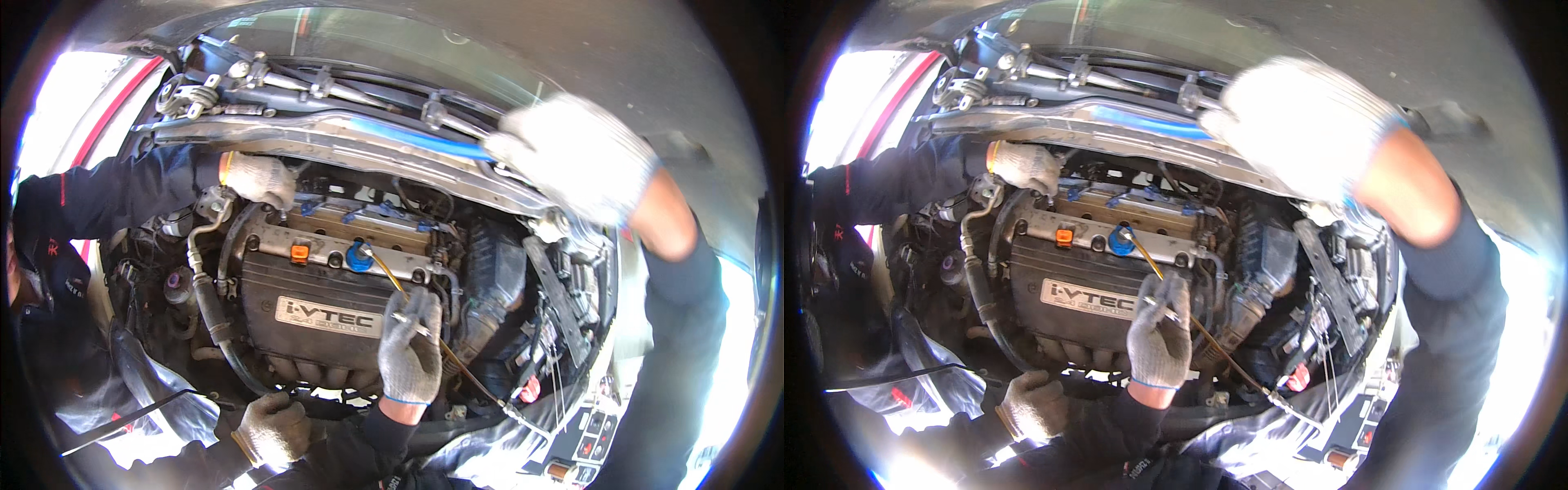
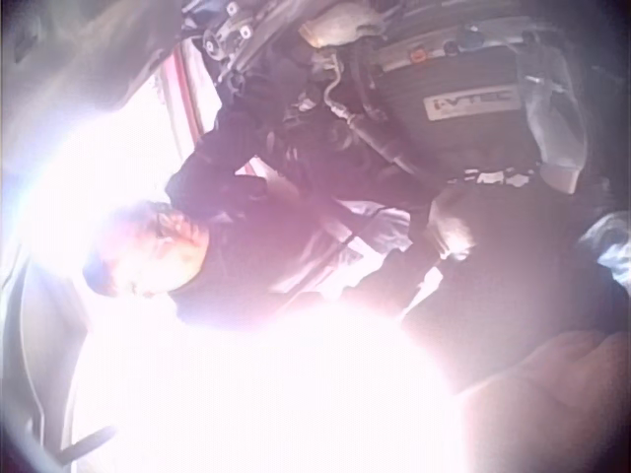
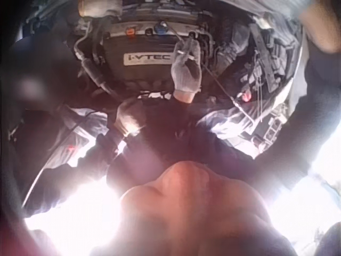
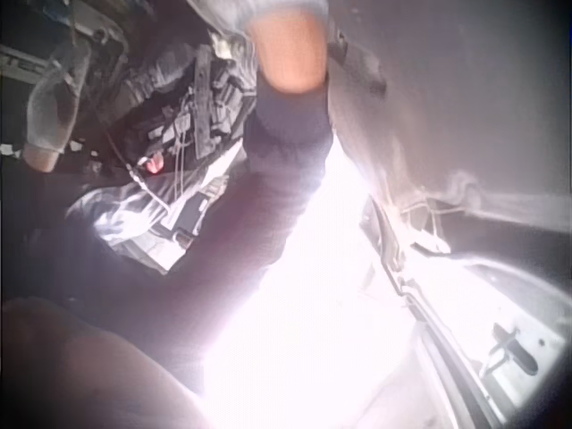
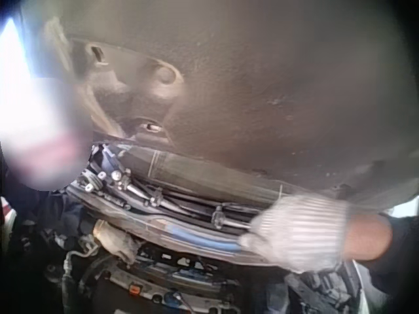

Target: The person pours a liquid from a spray can into a measuring cup and then into the engine. They retrieve a blue hose and connect it to a port on the engine while another person assists nearby.

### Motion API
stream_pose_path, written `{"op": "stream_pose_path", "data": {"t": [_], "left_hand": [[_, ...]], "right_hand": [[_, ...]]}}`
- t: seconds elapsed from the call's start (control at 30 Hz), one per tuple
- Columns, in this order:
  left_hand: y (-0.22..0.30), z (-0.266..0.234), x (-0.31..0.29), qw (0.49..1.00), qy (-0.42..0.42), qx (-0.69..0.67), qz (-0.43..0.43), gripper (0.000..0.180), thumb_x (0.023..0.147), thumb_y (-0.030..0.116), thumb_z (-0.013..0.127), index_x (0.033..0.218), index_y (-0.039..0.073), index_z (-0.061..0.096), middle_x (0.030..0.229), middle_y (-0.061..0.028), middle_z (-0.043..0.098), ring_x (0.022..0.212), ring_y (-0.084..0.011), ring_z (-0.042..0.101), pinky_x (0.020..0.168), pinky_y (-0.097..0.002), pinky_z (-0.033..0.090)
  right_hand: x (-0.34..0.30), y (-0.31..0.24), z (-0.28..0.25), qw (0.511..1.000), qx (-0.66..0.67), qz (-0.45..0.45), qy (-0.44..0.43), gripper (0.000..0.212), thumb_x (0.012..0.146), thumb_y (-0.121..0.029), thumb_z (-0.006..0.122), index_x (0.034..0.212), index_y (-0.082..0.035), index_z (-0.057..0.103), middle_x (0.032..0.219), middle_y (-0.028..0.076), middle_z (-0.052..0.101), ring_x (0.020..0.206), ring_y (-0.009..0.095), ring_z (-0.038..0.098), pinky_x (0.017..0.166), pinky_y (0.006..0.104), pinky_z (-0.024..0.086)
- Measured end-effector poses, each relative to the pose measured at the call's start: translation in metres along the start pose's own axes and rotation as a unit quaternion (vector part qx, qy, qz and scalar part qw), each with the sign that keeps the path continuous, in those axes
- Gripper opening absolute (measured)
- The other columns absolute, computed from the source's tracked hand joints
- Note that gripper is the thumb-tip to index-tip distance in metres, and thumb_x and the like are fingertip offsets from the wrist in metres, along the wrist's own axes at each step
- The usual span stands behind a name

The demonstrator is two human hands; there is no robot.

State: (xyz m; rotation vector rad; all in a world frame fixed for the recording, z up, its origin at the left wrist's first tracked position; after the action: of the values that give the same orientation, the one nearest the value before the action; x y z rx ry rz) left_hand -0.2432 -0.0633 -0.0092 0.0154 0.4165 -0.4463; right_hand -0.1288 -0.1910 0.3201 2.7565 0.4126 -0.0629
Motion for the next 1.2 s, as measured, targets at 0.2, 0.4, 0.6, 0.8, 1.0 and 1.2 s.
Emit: {"op": "stream_pose_path", "data": {"t": [0.2,0.4,0.6,0.8,1.0,1.2], "left_hand": [[0.009,0.002,0.001,0.997,-0.06,-0.049,0.013,0.057,0.107,0.002,0.06,0.16,0.002,0.04,0.148,-0.0204,0.059,0.138,-0.0349,0.062,0.122,-0.0527,0.053],[0.002,-0.002,0.004,0.995,-0.061,-0.078,-0.028,0.04,0.111,0.006,0.057,0.15,0.003,0.048,0.126,-0.0156,0.062,0.12,-0.0343,0.067,0.116,-0.0566,0.057],[0.004,0.002,0.002,0.981,-0.084,-0.164,-0.067,0.032,0.114,0.012,0.051,0.146,0.008,0.055,0.11,-0.0106,0.064,0.103,-0.0256,0.066,0.091,-0.045,0.062],[0.009,0.001,0.001,0.997,0.006,-0.052,-0.056,0.043,0.112,0.007,0.048,0.154,0.009,0.051,0.106,-0.0084,0.063,0.093,-0.0222,0.064,0.075,-0.0383,0.059],[0.01,0.011,-0.004,0.994,-0.058,-0.056,-0.076,0.043,0.108,0.008,0.051,0.151,0.009,0.052,0.103,-0.0085,0.065,0.086,-0.0226,0.064,0.074,-0.0372,0.057],[0.007,0.008,-0.009,0.995,-0.015,0.048,-0.085,0.031,0.112,0.018,0.054,0.141,0.009,0.058,0.1,-0.0068,0.065,0.084,-0.0214,0.063,0.075,-0.0375,0.058]], "right_hand": [[-0.197,-0.06,0.068,0.91,0.272,0.313,-0.007,0.051,0.111,-0.054,0.059,0.099,-0.006,0.071,0.075,0.01,0.066,0.067,0.026,0.067,0.067,0.0436,0.054],[-0.279,-0.155,0.168,0.809,0.442,0.386,-0.036,0.032,0.112,-0.018,0.051,0.096,0.002,0.07,0.079,0.017,0.07,0.067,0.032,0.071,0.062,0.0423,0.055],[-0.311,-0.178,0.19,0.68,0.544,0.481,-0.1,0.03,0.111,-0.02,0.055,0.099,0.003,0.07,0.076,0.016,0.07,0.063,0.025,0.07,0.058,0.0413,0.053],[-0.296,-0.191,0.19,0.714,0.553,0.422,-0.079,0.039,0.113,-0.023,0.049,0.091,0.002,0.069,0.062,0.005,0.059,0.051,0.012,0.054,0.051,0.0313,0.041],[-0.292,-0.196,0.185,0.633,0.587,0.458,-0.213,0.029,0.109,-0.023,0.062,0.101,0.003,0.071,0.07,0.008,0.07,0.064,0.018,0.071,0.063,0.0341,0.055],[-0.266,-0.205,0.187,0.626,0.638,0.341,-0.291,0.038,0.111,-0.035,0.064,0.11,0.003,0.065,0.079,0.011,0.075,0.075,0.021,0.079,0.072,0.0349,0.061]]}}
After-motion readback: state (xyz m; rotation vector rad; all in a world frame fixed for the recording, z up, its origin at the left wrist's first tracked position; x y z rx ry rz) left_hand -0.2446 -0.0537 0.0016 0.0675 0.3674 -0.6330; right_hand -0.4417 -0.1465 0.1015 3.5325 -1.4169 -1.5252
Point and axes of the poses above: each hand's wrist, its own x-axis towards the middle knuckle, its own z-axis out of the palm, y = z × x, the point moved 4 cm from there along x, towards the middle knuckle
